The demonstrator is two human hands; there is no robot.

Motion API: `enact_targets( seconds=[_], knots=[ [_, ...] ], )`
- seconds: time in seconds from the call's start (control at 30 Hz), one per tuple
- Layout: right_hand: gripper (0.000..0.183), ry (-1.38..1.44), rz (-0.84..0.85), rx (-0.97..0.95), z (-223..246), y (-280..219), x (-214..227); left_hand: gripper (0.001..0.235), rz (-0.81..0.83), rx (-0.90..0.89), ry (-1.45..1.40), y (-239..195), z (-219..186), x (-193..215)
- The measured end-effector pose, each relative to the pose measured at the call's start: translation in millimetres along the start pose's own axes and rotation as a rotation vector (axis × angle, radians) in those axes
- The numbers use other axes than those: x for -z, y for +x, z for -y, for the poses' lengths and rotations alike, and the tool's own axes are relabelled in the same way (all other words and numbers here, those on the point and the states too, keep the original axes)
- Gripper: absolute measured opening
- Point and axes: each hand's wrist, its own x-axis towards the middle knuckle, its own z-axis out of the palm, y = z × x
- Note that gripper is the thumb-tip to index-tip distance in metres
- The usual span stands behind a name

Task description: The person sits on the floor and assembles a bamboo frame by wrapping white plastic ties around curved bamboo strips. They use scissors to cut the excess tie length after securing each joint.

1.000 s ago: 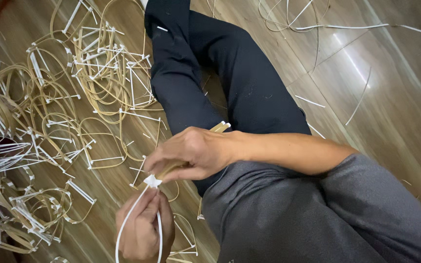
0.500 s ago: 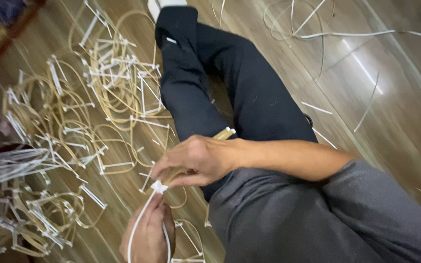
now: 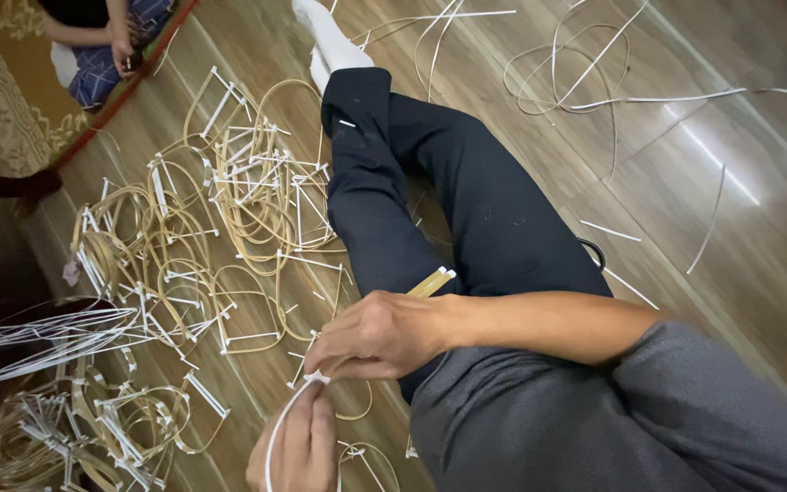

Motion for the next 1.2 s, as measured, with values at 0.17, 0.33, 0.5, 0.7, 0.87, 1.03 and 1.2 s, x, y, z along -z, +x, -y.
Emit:
enact_targets(
  seconds=[0.17,0.33,0.5,0.7,0.87,1.03,1.2],
  knots=[
    [0.038,-0.007,-0.007,0.023,-3.7,-1.0,6.4,0.025,-0.019,-0.145,-0.018,4.5,8.7,0.8],
    [0.037,0.018,-0.022,0.017,-2.0,-1.0,6.2,0.024,0.037,-0.176,-0.025,0.9,12.5,1.5],
    [0.035,0.000,-0.017,0.017,-0.8,-0.8,5.0,0.021,0.004,-0.202,-0.009,-2.0,15.3,-5.5],
    [0.032,-0.039,-0.012,0.029,2.6,1.3,-2.1,0.024,0.111,-0.140,-0.041,-6.1,14.6,-3.8],
    [0.032,0.000,-0.028,0.052,-0.5,-1.2,4.5,0.025,0.080,-0.143,-0.002,-9.6,10.9,-5.6],
    [0.026,-0.022,-0.028,0.017,1.6,-1.2,7.3,0.026,0.049,-0.109,-0.043,-7.4,8.5,-7.5],
    [0.019,-0.028,-0.041,0.023,6.9,-1.3,1.1,0.025,0.046,-0.018,-0.055,-5.1,1.7,-6.3]
  ],
)
